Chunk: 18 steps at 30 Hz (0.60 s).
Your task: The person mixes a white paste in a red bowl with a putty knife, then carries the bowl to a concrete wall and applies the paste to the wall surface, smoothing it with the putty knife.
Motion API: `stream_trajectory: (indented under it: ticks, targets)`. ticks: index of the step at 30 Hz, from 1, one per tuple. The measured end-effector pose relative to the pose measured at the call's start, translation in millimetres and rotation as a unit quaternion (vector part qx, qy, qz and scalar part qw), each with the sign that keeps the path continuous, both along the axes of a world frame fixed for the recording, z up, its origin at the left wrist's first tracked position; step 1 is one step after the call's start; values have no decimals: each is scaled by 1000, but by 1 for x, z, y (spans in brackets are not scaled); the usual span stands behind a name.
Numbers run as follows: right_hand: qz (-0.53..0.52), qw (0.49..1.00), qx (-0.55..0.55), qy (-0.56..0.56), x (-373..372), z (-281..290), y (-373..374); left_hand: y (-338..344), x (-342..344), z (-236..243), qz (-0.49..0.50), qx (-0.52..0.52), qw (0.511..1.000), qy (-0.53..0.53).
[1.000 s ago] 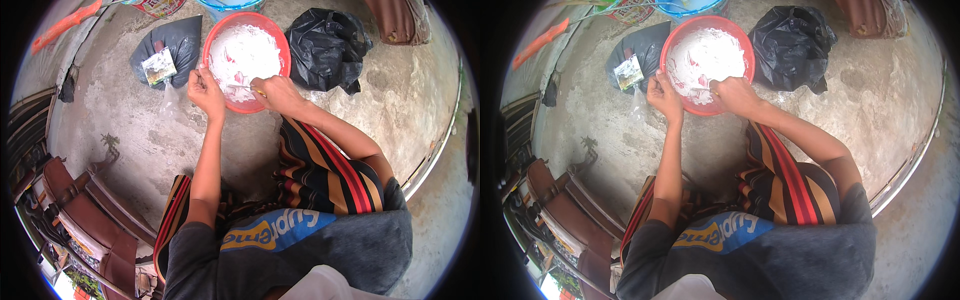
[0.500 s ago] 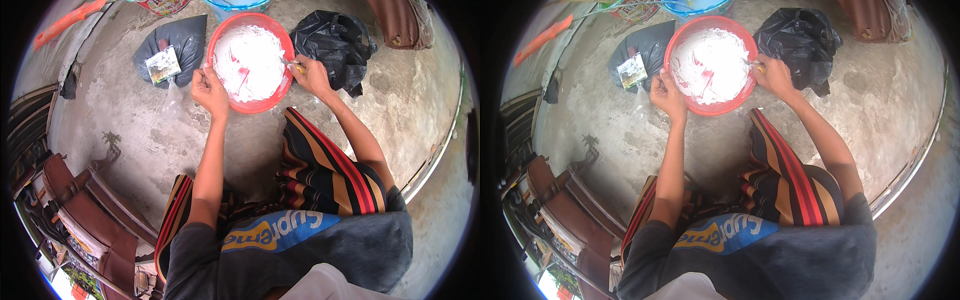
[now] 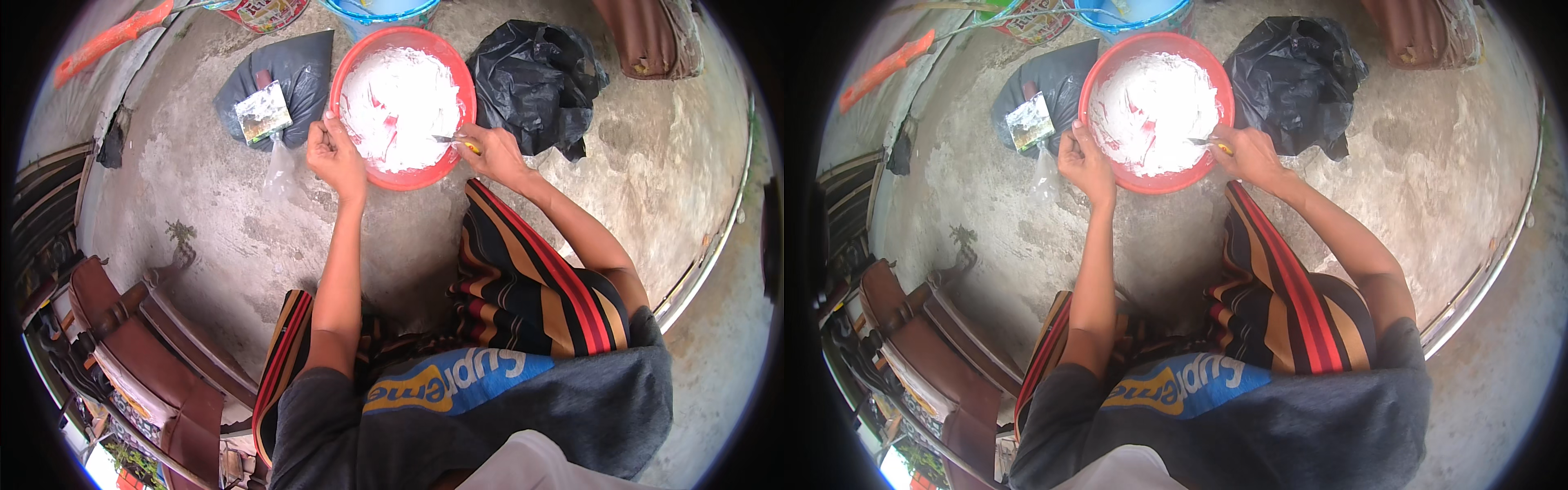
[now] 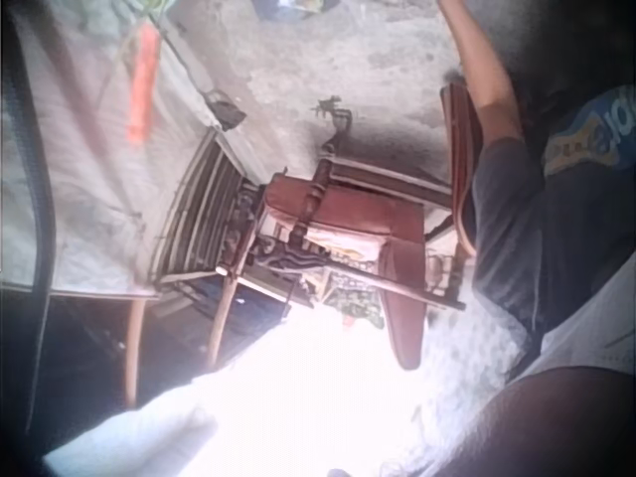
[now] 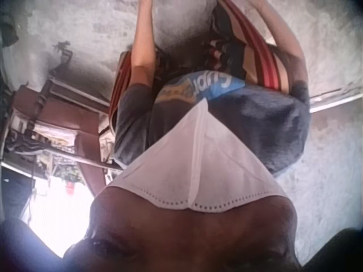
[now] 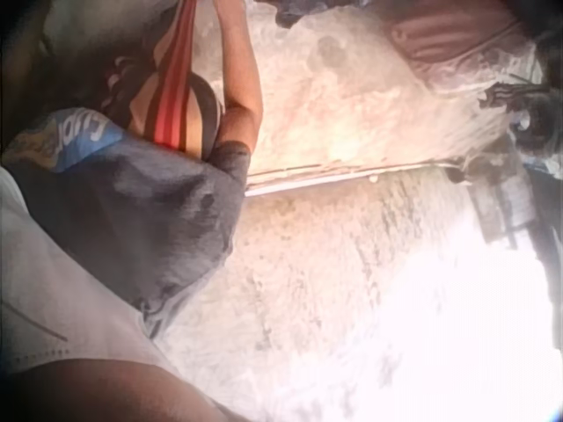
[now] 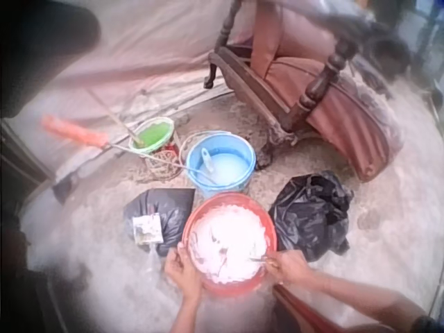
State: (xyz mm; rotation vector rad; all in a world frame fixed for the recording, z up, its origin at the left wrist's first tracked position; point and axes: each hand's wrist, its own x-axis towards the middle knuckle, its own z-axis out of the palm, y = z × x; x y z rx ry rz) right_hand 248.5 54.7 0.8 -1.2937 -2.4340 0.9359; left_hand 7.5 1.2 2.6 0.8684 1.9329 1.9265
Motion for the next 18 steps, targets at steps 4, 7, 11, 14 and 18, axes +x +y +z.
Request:
stream_trajectory:
  ticks: [4,7,11,14,18]
  targets:
    - [46,991,122,33,-6,16,29,-3,-8,-1,-15,-12,1000,11]
    - [57,976,211,17,-10,34,65,-1,-2,3,-10,-29,998,49]
    - [130,958,249,-61,-19,24,87,0,1,4,-7,-14,999,33]
    - [162,953,236,-98,-18,7,69,-2,5,7,-4,-22,999,44]
    - [191,939,236,-161,-26,40,70,-5,3,6,8,-21,999,48]
